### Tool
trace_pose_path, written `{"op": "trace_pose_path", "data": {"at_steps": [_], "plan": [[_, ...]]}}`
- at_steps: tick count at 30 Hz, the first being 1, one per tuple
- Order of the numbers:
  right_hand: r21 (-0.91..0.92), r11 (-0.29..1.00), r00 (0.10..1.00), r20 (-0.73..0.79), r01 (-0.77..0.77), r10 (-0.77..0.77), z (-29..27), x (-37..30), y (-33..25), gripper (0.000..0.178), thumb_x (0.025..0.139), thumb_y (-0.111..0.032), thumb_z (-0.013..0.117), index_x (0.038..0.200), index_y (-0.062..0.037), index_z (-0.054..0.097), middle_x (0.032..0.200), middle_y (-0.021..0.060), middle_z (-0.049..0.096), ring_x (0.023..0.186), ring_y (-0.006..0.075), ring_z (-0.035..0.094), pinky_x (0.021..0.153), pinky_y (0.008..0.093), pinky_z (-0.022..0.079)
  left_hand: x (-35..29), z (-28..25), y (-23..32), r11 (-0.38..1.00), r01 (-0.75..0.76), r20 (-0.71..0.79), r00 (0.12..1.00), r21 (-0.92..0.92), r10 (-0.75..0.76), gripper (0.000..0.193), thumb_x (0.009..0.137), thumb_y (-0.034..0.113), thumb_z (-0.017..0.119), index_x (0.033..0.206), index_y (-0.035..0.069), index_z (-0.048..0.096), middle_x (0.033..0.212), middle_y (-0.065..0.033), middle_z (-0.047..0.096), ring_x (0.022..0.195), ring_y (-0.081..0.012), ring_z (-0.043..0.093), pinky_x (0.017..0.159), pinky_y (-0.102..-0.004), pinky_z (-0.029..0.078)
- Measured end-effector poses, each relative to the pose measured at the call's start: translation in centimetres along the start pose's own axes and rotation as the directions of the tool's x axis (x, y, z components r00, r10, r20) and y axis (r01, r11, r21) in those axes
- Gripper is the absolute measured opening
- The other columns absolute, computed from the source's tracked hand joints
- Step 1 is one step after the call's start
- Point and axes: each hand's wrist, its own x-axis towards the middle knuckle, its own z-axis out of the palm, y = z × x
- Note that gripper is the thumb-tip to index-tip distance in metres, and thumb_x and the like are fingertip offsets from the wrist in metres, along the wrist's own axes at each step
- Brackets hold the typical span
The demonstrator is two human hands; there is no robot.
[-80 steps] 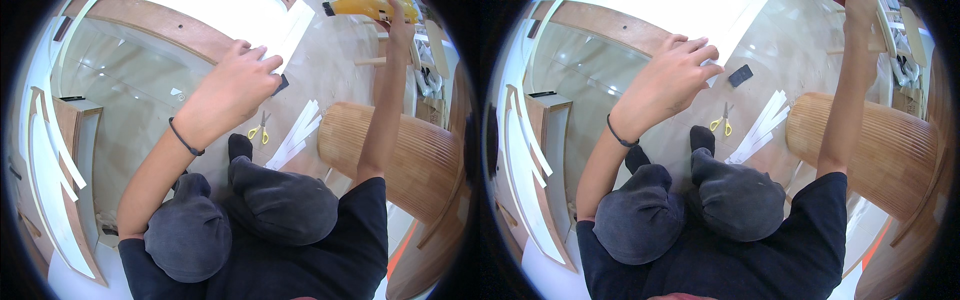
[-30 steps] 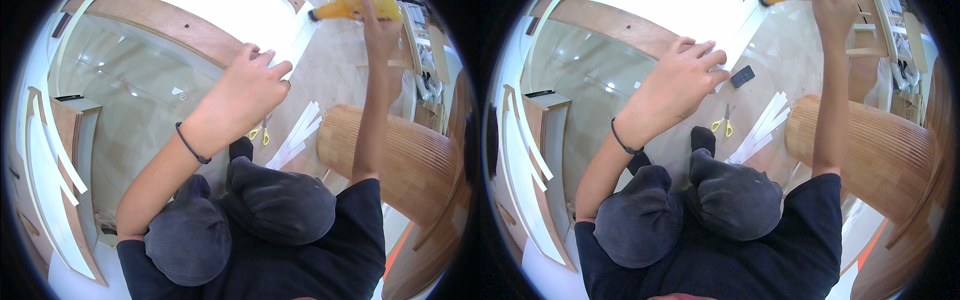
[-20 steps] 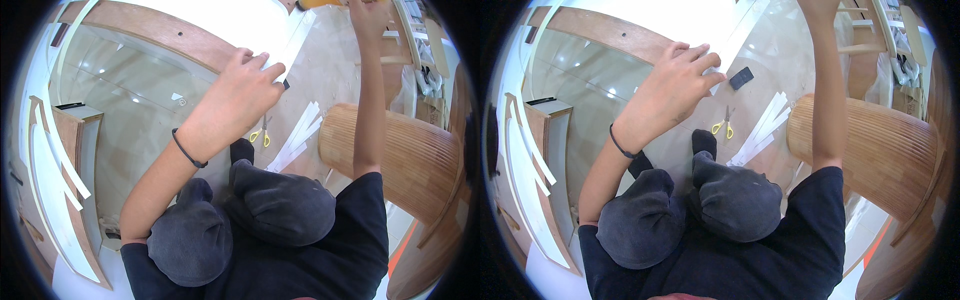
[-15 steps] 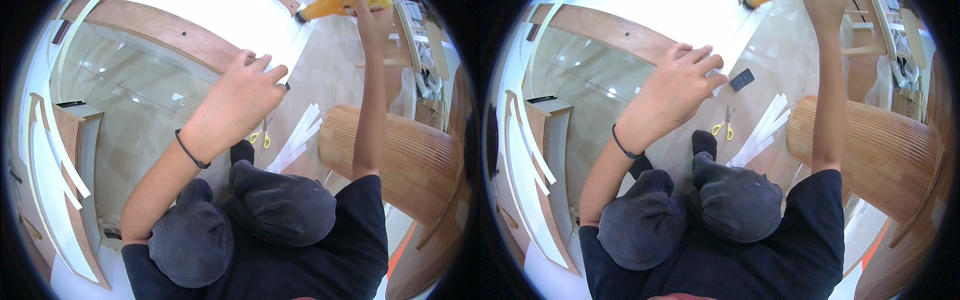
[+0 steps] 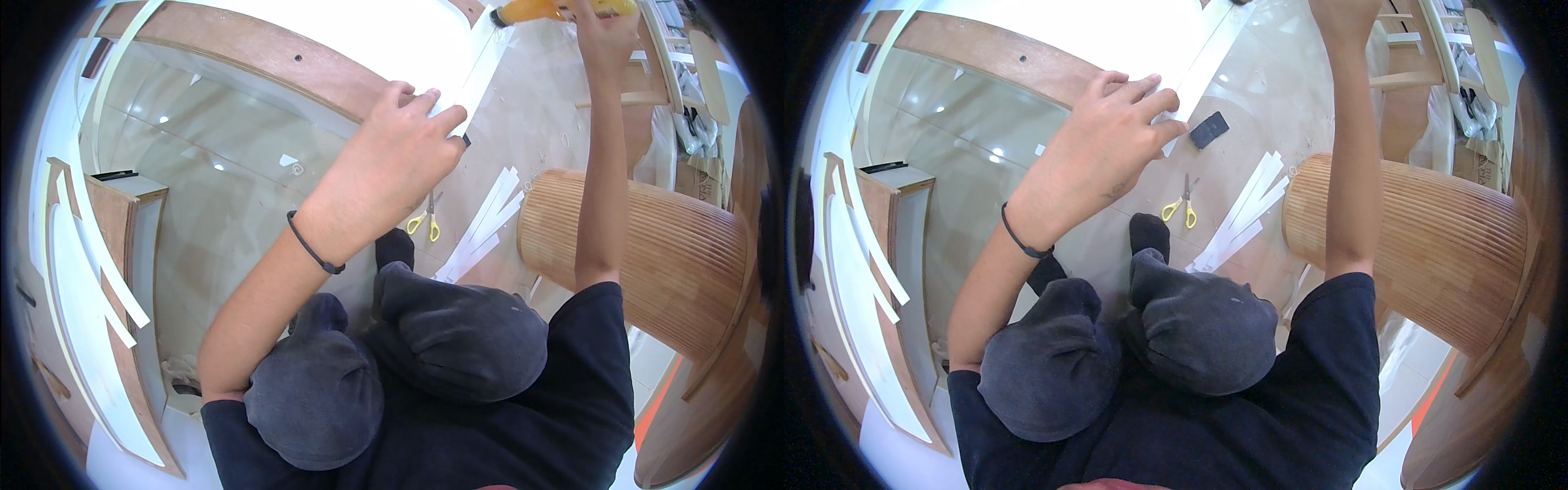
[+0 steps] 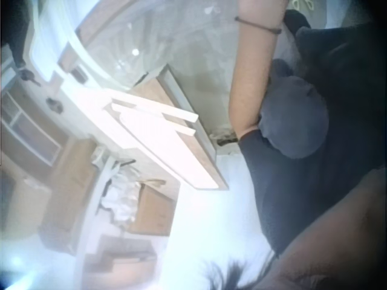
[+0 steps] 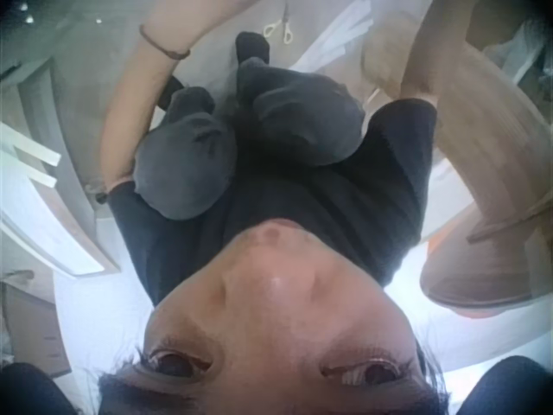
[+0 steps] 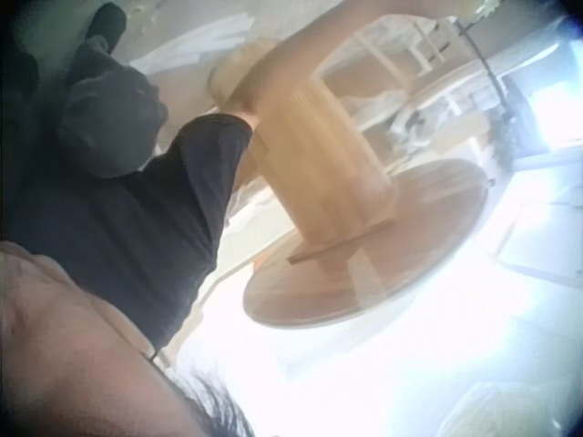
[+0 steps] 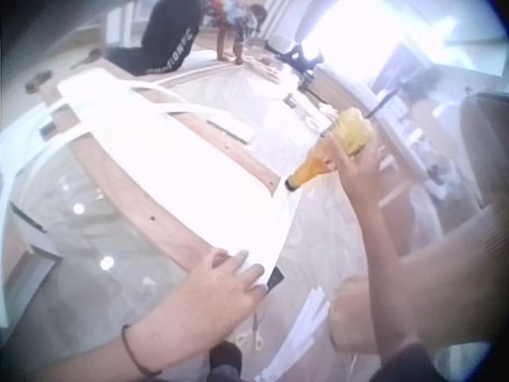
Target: The person applies glue to white plastic strips and attaches them to the edges of a wooden board. They measure, cut, and fit the strips along the board's perimeter, repeating the process for multiple sections.
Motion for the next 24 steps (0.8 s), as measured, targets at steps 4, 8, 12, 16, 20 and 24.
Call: {"op": "trace_pose_path", "data": {"at_steps": [4, 8, 12, 16, 20, 24], "plan": [[0.161, 0.98, 0.988, 0.122, -0.116, 0.097, -1.2, -1.0, -0.5, 0.045, 0.086, -0.02, 0.076, 0.119, 0.0004, 0.053, 0.1, 0.0083, 0.065, 0.088, 0.0187, 0.065, 0.078, 0.0319, 0.052, 0.0, 0.0, 0.1, 1.0, 0.014, -0.037, 0.999, -0.008, -0.014, 0.026, 0.08, 0.013, 0.071, 0.106, 0.011, 0.071, 0.114, -0.0051, 0.06, 0.124, -0.0242, 0.054, 0.104, -0.0421, 0.039], [0.014, 0.991, 0.991, 0.023, -0.131, 0.13, -1.2, -0.8, 0.3, 0.045, 0.086, -0.02, 0.076, 0.118, 0.0008, 0.053, 0.101, 0.0094, 0.066, 0.09, 0.0196, 0.065, 0.078, 0.0318, 0.053, 0.1, 0.1, 0.0, 1.0, 0.011, 0.009, 1.0, -0.016, -0.011, 0.026, 0.08, 0.012, 0.072, 0.106, 0.011, 0.072, 0.114, -0.0049, 0.061, 0.124, -0.0241, 0.054, 0.104, -0.0423, 0.039], [-0.223, 0.975, 0.999, -0.041, 0.01, -0.019, -1.3, -0.7, 1.1, 0.046, 0.086, -0.02, 0.076, 0.118, 0.002, 0.052, 0.101, 0.0115, 0.066, 0.09, 0.0203, 0.065, 0.077, 0.0327, 0.053, 0.2, 0.2, -0.2, 0.998, -0.049, -0.149, 0.988, -0.028, 0.044, 0.011, 0.074, 0.003, 0.066, 0.083, 0.005, 0.071, 0.099, -0.0085, 0.062, 0.107, -0.0246, 0.059, 0.096, -0.039, 0.043], [0.057, 0.993, 0.995, 0.019, -0.099, 0.098, -1.6, -1.2, 1.4, 0.045, 0.085, -0.019, 0.076, 0.117, 0.0024, 0.053, 0.101, 0.014, 0.066, 0.091, 0.0214, 0.065, 0.077, 0.0341, 0.053, 0.2, 0.3, -0.2, 0.998, -0.047, -0.183, 0.982, -0.034, 0.04, 0.011, 0.074, 0.003, 0.067, 0.084, 0.005, 0.071, 0.099, -0.0089, 0.062, 0.107, -0.0252, 0.059, 0.096, -0.0394, 0.043], [-0.047, 0.999, 0.998, -0.063, -0.027, 0.024, -0.7, 0.0, 1.9, 0.042, 0.086, -0.019, 0.076, 0.117, 0.0011, 0.054, 0.1, 0.0127, 0.066, 0.089, 0.0196, 0.065, 0.077, 0.0325, 0.053, 0.2, 0.1, -0.1, 0.998, -0.048, -0.149, 0.988, -0.049, 0.04, 0.013, 0.074, 0.003, 0.067, 0.086, 0.004, 0.071, 0.099, -0.009, 0.062, 0.107, -0.0252, 0.059, 0.096, -0.0402, 0.043], [-0.003, 1.0, 0.997, -0.075, 0.003, -0.003, 0.1, 1.5, 1.7, 0.041, 0.086, -0.019, 0.075, 0.116, 0.0012, 0.055, 0.096, 0.0115, 0.067, 0.085, 0.0193, 0.066, 0.074, 0.0326, 0.053, 0.3, -0.2, -0.1, 0.999, -0.035, -0.104, 0.994, -0.039, 0.031, 0.018, 0.076, 0.005, 0.068, 0.094, 0.006, 0.07, 0.104, -0.0082, 0.061, 0.112, -0.026, 0.057, 0.098, -0.0417, 0.042]]}}
